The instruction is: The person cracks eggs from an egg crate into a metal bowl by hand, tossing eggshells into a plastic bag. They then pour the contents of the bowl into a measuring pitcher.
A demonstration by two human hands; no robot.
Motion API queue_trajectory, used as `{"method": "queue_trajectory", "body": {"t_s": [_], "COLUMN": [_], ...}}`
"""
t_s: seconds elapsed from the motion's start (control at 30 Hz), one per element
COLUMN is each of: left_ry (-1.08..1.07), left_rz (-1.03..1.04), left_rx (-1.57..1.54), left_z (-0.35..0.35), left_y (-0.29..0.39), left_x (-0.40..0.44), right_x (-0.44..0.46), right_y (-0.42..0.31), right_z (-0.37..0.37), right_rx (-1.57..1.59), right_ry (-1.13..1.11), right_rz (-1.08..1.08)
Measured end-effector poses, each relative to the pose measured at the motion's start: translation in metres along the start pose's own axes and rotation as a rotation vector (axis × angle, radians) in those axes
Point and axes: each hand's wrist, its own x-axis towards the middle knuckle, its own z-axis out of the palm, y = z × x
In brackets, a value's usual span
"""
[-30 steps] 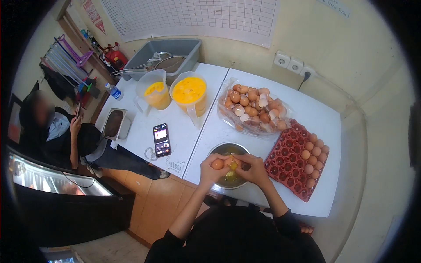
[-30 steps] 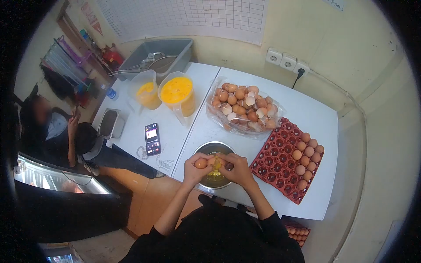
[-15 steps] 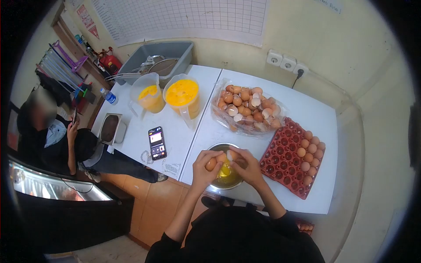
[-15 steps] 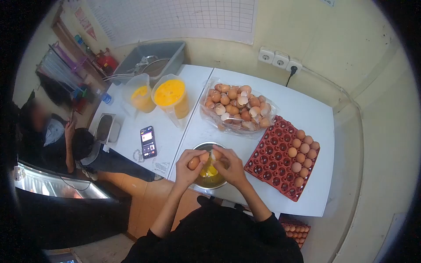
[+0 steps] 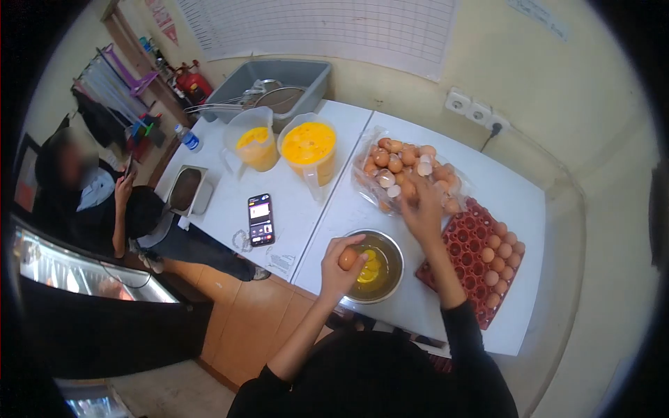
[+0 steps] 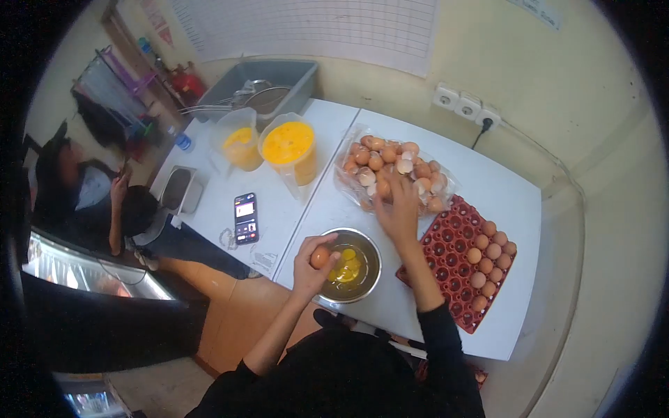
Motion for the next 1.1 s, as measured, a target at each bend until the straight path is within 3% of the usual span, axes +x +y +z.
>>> {"method": "queue_trajectory", "body": {"t_s": [0.03, 0.1, 0.2, 0.33, 0.4, 0.6, 0.73, 0.8, 0.9, 1.1], "left_ry": [-0.004, 0.006, 0.02, 0.016, -0.001, -0.053, -0.093, -0.097, -0.12, -0.166], "left_rz": [-0.023, -0.066, -0.042, -0.07, -0.061, -0.178, -0.29, -0.315, -0.283, -0.296], "left_rx": [-0.012, -0.058, -0.03, -0.034, -0.037, -0.135, -0.168, -0.189, -0.185, -0.184], "left_z": [0.001, 0.005, 0.006, 0.006, 0.005, 0.009, 0.008, 0.008, 0.01, 0.021], "left_y": [-0.002, -0.004, -0.008, -0.012, -0.018, -0.026, -0.021, -0.024, -0.019, -0.019], "left_x": [-0.001, -0.005, -0.008, -0.012, -0.012, -0.014, -0.018, -0.019, -0.018, -0.015], "right_x": [0.014, 0.032, 0.033, 0.016, 0.006, -0.079, -0.168, -0.198, -0.221, -0.218], "right_y": [0.008, 0.025, 0.036, 0.036, 0.04, 0.005, 0.037, 0.033, 0.037, 0.059], "right_z": [0.005, 0.016, 0.024, 0.027, 0.029, -0.049, -0.108, -0.142, -0.174, -0.176], "right_rx": [0.012, -0.347, -0.526, -0.538, -0.365, -0.371, -0.505, -0.729, -0.741, -0.86], "right_ry": [-0.005, 0.016, -0.079, -0.146, -0.075, 0.121, 0.363, 0.367, 0.326, 0.241], "right_rz": [-0.01, -0.29, -0.301, -0.233, -0.211, 0.029, 0.424, 0.682, 0.864, 0.808]}}
